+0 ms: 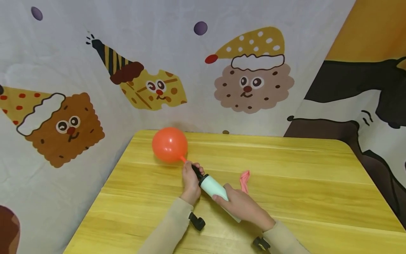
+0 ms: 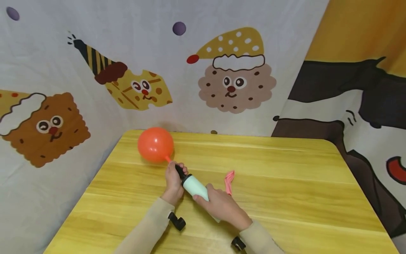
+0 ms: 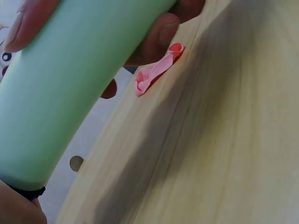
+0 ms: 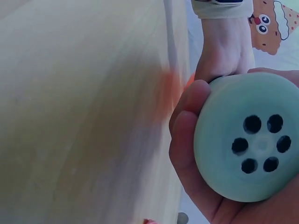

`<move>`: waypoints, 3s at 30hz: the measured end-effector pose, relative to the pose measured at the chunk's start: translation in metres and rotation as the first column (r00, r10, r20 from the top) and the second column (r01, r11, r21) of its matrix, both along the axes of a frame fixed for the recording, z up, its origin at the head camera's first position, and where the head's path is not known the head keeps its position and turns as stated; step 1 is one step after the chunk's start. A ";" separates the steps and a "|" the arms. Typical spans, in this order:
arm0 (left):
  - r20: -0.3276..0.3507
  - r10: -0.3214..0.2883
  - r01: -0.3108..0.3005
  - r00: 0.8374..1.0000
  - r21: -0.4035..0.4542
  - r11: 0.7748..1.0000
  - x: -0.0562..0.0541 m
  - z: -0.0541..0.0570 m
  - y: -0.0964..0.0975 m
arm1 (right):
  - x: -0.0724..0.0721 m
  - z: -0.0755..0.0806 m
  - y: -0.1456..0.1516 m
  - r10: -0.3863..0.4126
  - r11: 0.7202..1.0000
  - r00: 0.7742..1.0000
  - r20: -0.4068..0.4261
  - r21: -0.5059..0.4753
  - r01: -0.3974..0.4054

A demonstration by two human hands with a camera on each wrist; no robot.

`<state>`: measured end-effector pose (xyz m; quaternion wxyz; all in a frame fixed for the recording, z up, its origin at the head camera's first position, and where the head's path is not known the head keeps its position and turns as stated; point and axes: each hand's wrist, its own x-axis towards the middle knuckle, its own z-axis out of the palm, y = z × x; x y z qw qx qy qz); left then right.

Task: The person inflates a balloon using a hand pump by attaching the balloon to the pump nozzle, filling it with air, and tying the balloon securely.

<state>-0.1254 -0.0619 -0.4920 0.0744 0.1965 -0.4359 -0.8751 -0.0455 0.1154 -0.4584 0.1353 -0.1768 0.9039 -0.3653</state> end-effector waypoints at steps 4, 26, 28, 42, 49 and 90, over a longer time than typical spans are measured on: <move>0.036 0.002 -0.002 0.999 0.007 1.000 0.000 -0.005 -0.005 | 0.002 -0.003 -0.004 0.003 1.000 1.000 0.013 0.000 -0.003; 0.058 0.014 -0.007 0.998 -0.121 0.993 -0.021 -0.001 -0.054 | 0.022 0.013 0.056 -0.098 0.993 0.988 0.123 -0.047 0.104; 0.046 -0.014 0.022 0.999 -0.175 0.984 -0.019 0.000 -0.059 | 0.018 0.016 0.077 -0.168 0.986 0.983 0.076 -0.009 0.169; 0.007 -0.287 0.224 0.958 -0.644 0.732 -0.017 0.009 -0.077 | -0.027 -0.007 0.217 -0.363 0.847 0.893 -0.265 0.307 0.435; -0.007 -0.374 0.237 0.927 -0.761 0.603 -0.016 0.016 -0.077 | -0.032 -0.013 0.232 -0.384 0.821 0.855 -0.349 0.295 0.489; 0.003 -0.626 0.275 0.780 -0.900 0.338 0.011 0.025 -0.017 | -0.061 0.024 0.021 -0.140 0.793 0.943 0.302 -0.536 0.289</move>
